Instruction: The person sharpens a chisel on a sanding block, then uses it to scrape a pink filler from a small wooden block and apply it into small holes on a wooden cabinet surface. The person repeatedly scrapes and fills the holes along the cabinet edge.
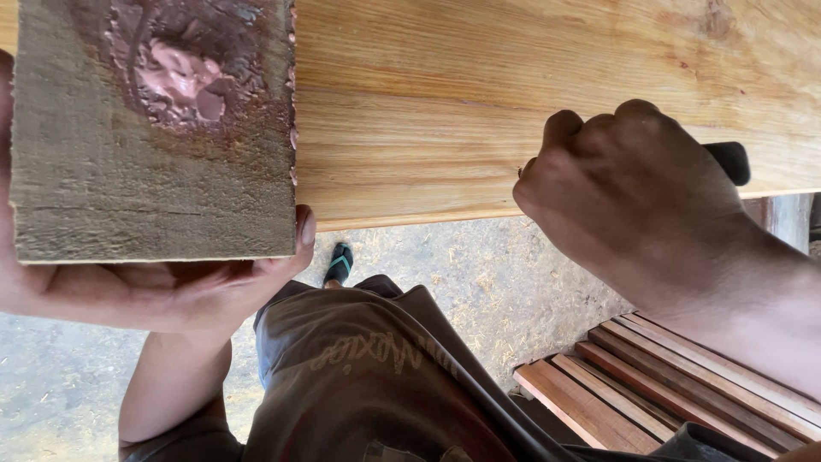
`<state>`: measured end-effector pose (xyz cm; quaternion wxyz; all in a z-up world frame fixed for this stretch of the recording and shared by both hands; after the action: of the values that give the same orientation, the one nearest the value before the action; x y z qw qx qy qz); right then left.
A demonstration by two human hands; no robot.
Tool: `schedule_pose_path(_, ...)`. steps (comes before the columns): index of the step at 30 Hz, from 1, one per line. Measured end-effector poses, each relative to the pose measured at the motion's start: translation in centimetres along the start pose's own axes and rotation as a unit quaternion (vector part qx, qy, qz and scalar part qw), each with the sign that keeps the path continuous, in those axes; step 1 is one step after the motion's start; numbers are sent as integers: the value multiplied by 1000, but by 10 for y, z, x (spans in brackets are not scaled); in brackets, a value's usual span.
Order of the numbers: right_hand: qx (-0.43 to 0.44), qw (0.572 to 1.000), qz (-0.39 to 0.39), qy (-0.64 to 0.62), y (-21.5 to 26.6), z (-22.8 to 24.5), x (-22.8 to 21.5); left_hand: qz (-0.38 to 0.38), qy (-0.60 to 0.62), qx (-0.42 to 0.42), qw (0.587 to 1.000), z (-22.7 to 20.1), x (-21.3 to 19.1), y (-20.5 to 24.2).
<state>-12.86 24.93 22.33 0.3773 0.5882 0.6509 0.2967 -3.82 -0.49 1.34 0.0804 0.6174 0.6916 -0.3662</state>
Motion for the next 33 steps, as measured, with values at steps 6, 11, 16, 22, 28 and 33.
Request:
schedule_pose_path(6,32,999,1,41,-9,18,-6,-28,59,-36,997,16,14,17)
schedule_pose_path(11,121,959,-118,228,8,31,-5,-111,-39,22,993,-23,-9,7)
schedule_pose_path(16,156,950,-237,129,56,5,26,-246,52,112,961,-73,-44,-18)
schedule_pose_path(22,168,883,-385,-210,82,-3,99,-234,52,97,966,-91,-51,-34)
schedule_pose_path(28,97,445,-660,-597,76,1,196,-236,-9,77,969,-80,-47,-19)
schedule_pose_path(33,-52,-158,-691,-703,13,38,260,-269,-74,64,958,-73,-42,-17)
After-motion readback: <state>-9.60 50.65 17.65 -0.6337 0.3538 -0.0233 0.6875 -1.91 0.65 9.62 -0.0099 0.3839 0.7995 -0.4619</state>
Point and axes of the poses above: each hand's wrist, its own y-axis away from the middle knuckle, its own x-axis out of the palm, z = x × y, the point moved 5 cm from there along -y, towards the middle knuckle, and after that the axes turned 5 degrees about z, right-handed, at the moved point
